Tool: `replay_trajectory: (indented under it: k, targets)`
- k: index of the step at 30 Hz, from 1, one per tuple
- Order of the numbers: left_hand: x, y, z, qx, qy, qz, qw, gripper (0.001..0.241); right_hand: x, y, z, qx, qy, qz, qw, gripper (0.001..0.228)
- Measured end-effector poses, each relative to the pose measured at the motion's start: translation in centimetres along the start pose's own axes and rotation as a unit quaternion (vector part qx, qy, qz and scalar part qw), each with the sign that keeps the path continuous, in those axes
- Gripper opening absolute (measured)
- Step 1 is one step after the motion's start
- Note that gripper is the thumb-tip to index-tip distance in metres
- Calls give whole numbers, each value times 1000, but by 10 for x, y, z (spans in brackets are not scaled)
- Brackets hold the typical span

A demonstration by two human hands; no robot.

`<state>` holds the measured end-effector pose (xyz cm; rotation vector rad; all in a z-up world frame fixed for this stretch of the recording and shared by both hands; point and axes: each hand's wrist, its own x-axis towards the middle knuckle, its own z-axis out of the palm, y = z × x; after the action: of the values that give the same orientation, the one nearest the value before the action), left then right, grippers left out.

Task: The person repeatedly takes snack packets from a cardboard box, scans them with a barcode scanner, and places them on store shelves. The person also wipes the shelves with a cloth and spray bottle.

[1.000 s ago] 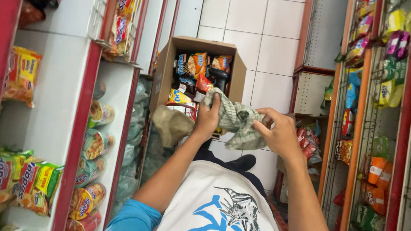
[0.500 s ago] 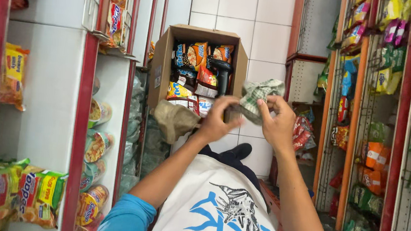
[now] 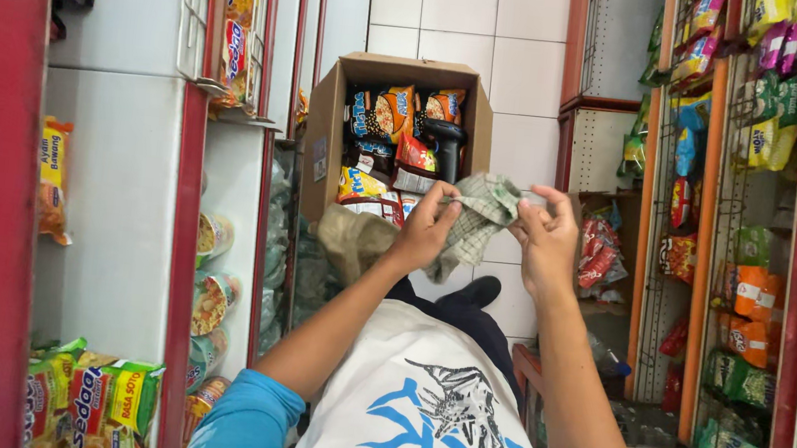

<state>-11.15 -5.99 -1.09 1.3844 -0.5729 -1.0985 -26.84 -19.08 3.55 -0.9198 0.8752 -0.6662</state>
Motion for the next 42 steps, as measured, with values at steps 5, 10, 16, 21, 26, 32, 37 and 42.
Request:
replay_trajectory:
  k: [5,10,16,21,26,32,37,42]
  targets:
    - [11,-3,-11,-185,19,-26,982,15,-14,-15,28,-148,-120,-35,981,66]
    - [16,4,-15,-311,13,-74,948,19,-29,-20,55,-195,-197,-93,956,94]
    - [18,6,-27,-200,-22,-111,973,27,-20,-20,42,-342,-136,-148,918,18]
    - [23,0,-41,-87,-26,-86,992,28,-15,-30,22,-411,-60,-151,897,12]
    - [35,-3,-50,-100,-56,-90,989,30,1,-34,6,-413,-16,-146,899,7]
    - [53,27,-70,-170,115,2,979,73,15,-38,-6,-295,-13,-190,936,7]
    - [49,48,-87,-169,-20,-31,985,99,24,-42,3,-260,15,-143,955,10]
    - [46,52,-97,129,-97,157,974,67,40,-51,4,-399,-101,-86,907,23]
